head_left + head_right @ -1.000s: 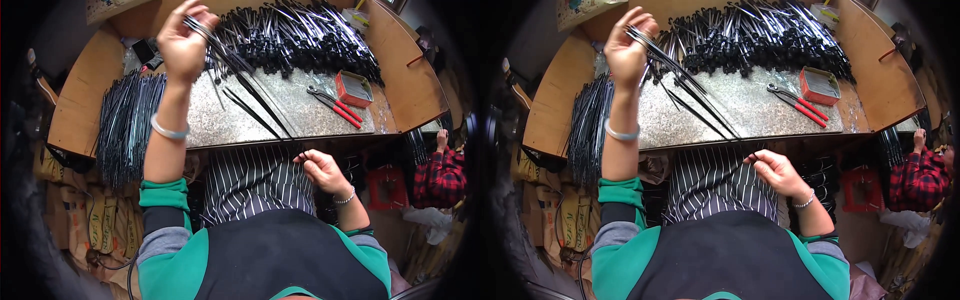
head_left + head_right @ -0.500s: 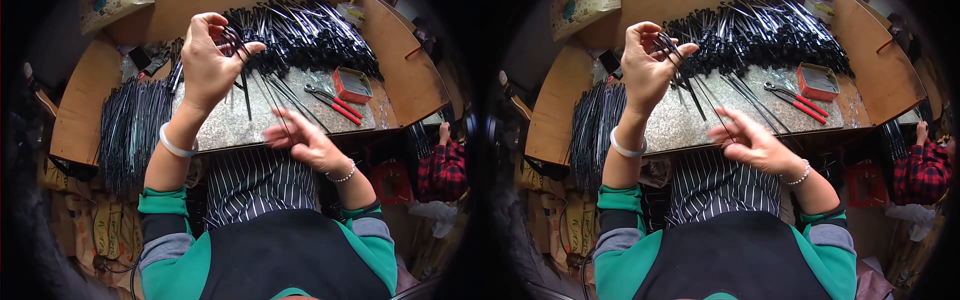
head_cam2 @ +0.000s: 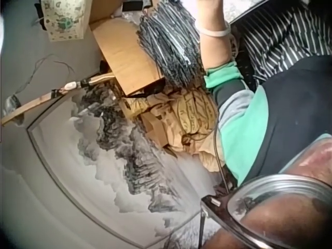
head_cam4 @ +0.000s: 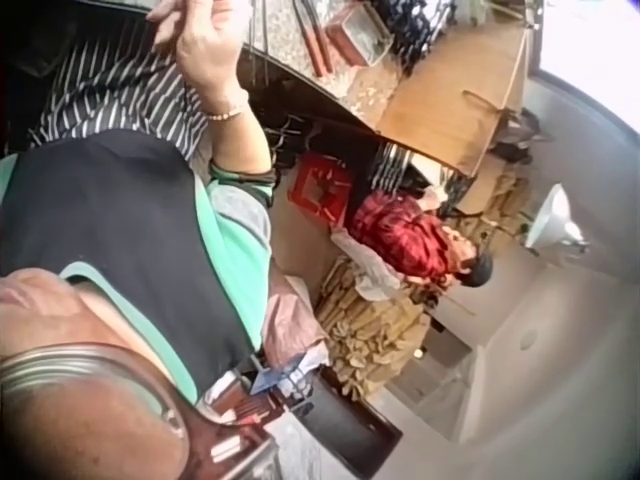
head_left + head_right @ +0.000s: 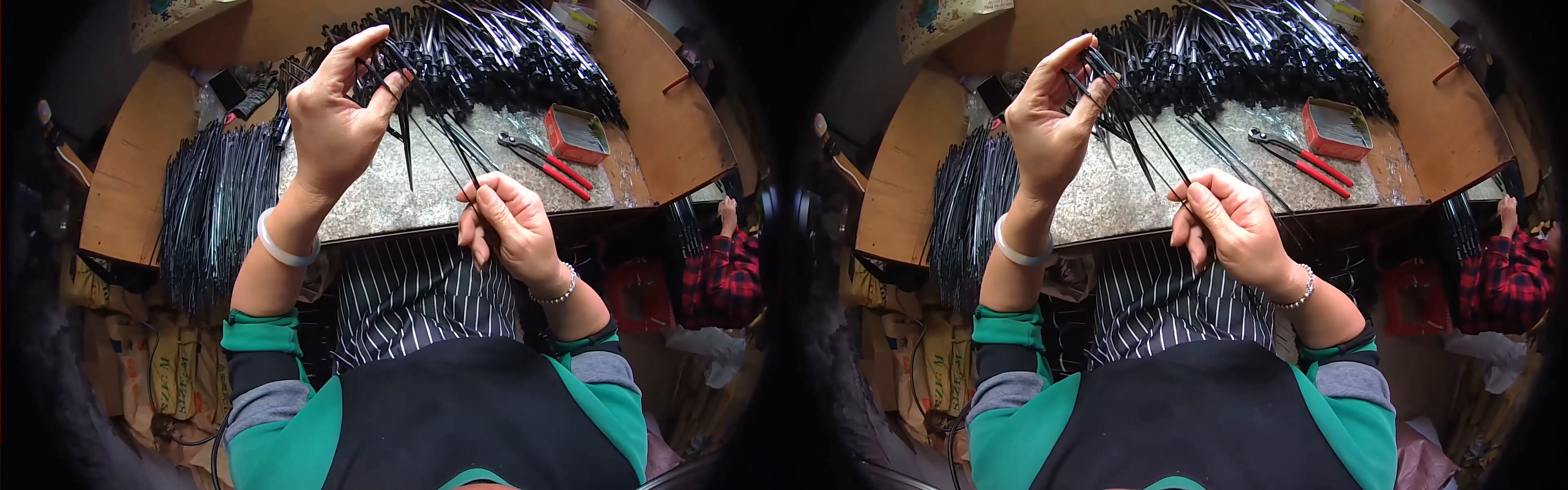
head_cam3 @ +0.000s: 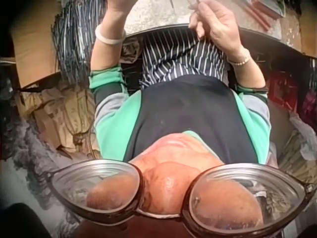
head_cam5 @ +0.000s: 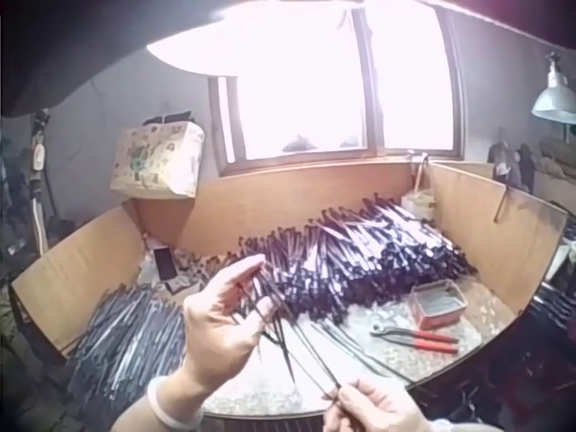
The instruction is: Assembling bundles of wire components into plastic connectors using pliers at a factory workstation.
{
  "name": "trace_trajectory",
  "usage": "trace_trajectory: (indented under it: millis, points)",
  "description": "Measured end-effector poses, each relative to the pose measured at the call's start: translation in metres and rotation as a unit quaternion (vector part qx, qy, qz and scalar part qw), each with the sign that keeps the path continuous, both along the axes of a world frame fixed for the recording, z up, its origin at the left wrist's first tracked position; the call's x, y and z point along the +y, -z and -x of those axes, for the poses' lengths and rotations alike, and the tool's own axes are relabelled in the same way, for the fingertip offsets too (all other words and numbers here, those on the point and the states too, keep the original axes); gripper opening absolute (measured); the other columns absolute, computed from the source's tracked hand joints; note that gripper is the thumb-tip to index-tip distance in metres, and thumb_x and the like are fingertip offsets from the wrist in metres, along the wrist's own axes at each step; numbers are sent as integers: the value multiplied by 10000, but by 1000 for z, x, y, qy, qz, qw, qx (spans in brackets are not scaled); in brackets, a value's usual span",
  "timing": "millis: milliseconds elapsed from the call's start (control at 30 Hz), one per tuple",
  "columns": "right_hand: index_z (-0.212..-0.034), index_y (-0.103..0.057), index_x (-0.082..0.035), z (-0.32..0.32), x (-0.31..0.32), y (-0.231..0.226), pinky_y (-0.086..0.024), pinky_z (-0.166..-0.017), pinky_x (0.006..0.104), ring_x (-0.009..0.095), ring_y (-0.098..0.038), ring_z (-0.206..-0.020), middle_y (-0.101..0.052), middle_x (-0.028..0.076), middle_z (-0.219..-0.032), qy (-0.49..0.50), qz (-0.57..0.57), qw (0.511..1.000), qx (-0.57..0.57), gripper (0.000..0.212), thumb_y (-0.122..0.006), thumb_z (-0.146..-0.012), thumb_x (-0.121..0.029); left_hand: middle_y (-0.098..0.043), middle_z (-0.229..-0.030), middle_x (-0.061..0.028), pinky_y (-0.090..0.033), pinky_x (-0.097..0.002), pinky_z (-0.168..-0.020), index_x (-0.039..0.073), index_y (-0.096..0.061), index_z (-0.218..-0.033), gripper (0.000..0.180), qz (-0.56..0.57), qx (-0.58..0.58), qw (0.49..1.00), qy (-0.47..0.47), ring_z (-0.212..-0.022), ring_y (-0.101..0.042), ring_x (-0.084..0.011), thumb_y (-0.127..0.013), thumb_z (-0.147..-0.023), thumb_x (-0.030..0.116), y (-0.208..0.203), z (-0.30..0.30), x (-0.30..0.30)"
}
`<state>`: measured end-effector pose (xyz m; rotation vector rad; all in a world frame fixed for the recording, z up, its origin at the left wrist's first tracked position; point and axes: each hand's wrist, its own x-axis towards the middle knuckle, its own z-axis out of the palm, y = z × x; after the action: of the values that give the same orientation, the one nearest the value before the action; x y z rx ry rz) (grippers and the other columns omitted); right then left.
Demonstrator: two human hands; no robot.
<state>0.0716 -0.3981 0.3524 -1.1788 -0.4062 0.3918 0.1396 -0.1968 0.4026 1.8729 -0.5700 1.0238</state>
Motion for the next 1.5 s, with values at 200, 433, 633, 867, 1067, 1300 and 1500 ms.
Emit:
trace_trajectory:
  millis: [200,433,633,867,1067,1300,1500]
  points:
    - [-1026,-498,1,-5,2,-3,-232,-320,158,23,-299,-348,-487,28,-557,-37,-11,999,13,209,-377,-966,-159,-614,-904,-48,-495,-224,-781,-18,-566,-1084,348,46,31,998,20,-849,-592,-92,-659,-749,-41,2,3,0]
    - [-1018,-501,-2,-5,9,-3,-226,-321,157,18,-298,-349,-486,19,-561,-25,-14,999,33,191,-389,-962,-148,-623,-845,-37,-506,-220,-710,12,-602,-1031,321,-7,12,998,-68,-799,-602,-96,-693,-724,-4,0,6,5]
    - [-973,-501,-3,-11,13,0,-269,-326,161,29,-333,-349,-516,36,-582,24,1,1000,-17,183,-390,-961,-149,-599,-849,-48,-524,-225,-644,32,-629,-997,321,51,19,998,-18,-770,-602,-105,-721,-690,32,6,2,7]
    - [-932,-499,-8,-26,14,2,-376,-368,173,67,-455,-388,-542,48,-604,142,6,990,-1,173,-419,-950,-161,-550,-881,-42,-539,-216,-664,21,-614,-1029,296,121,-70,990,19,-783,-590,-94,-653,-741,-38,17,6,6]
    - [-923,-533,-37,-60,-27,-6,-245,-337,161,9,-306,-381,-417,-38,-524,205,14,976,-77,174,-404,-955,-151,-619,-937,-87,-521,-216,-700,-50,-569,-1066,261,189,44,981,13,-785,-597,-102,-607,-809,-27,19,11,42]
    - [-1022,-534,-3,-54,-8,-7,-317,-368,142,15,-416,-406,-585,22,-691,173,138,951,-218,231,-373,-966,-160,-631,-907,-75,-504,-213,-723,-11,-583,-1077,284,137,41,989,21,-790,-604,-106,-621,-795,-21,12,5,26]
    - [-1088,-465,11,-10,9,-15,-279,-366,137,15,-351,-366,-549,43,-607,-2,97,994,-56,262,-324,-979,-181,-597,-1062,-85,-477,-227,-819,-15,-537,-1151,396,80,40,994,55,-935,-573,-118,-642,-770,-48,8,2,-10]
